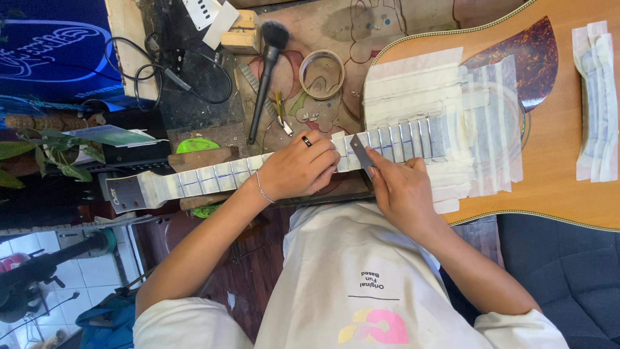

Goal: The person applies white tape to the fretboard of a guitar neck and uses a utility knife to trim the tape flush with the frets. The person repeatedly aligns, cuts, and removes tape sections along the neck.

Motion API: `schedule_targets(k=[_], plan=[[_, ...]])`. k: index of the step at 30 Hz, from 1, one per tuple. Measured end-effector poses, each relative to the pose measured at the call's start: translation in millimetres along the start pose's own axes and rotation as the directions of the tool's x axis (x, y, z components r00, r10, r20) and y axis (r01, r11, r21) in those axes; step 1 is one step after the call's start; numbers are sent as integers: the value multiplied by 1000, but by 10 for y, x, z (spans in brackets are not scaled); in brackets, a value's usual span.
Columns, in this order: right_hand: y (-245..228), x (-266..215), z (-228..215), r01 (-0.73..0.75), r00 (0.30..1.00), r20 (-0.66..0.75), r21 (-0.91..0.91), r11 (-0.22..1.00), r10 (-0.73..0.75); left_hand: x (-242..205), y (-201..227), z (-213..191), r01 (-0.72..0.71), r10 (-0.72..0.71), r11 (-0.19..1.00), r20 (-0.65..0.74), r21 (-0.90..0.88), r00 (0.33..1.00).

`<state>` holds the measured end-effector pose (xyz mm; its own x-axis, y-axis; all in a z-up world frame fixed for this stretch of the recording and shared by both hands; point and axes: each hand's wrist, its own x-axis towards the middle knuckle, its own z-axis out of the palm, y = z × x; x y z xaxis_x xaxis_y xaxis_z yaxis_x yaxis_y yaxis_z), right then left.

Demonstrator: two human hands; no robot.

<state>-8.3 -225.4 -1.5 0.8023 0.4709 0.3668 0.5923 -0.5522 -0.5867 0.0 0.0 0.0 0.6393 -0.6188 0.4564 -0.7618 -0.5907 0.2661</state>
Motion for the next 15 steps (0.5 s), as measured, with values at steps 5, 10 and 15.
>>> schedule_targets(k=[5,10,15], plan=[[-14,9,-7,-3,1000,23,7,1000,3,-2,12,-20,0,0,1000,-13,-18,1000],[-6,-6,0,0,1000,25,3,1000,0,-13,15,-20,-23,23,1000,2,-16,1000],[4,-19,21,-2,1000,14,0,1000,2,-3,-5,-41,30,-30,996,7,-86,1000]])
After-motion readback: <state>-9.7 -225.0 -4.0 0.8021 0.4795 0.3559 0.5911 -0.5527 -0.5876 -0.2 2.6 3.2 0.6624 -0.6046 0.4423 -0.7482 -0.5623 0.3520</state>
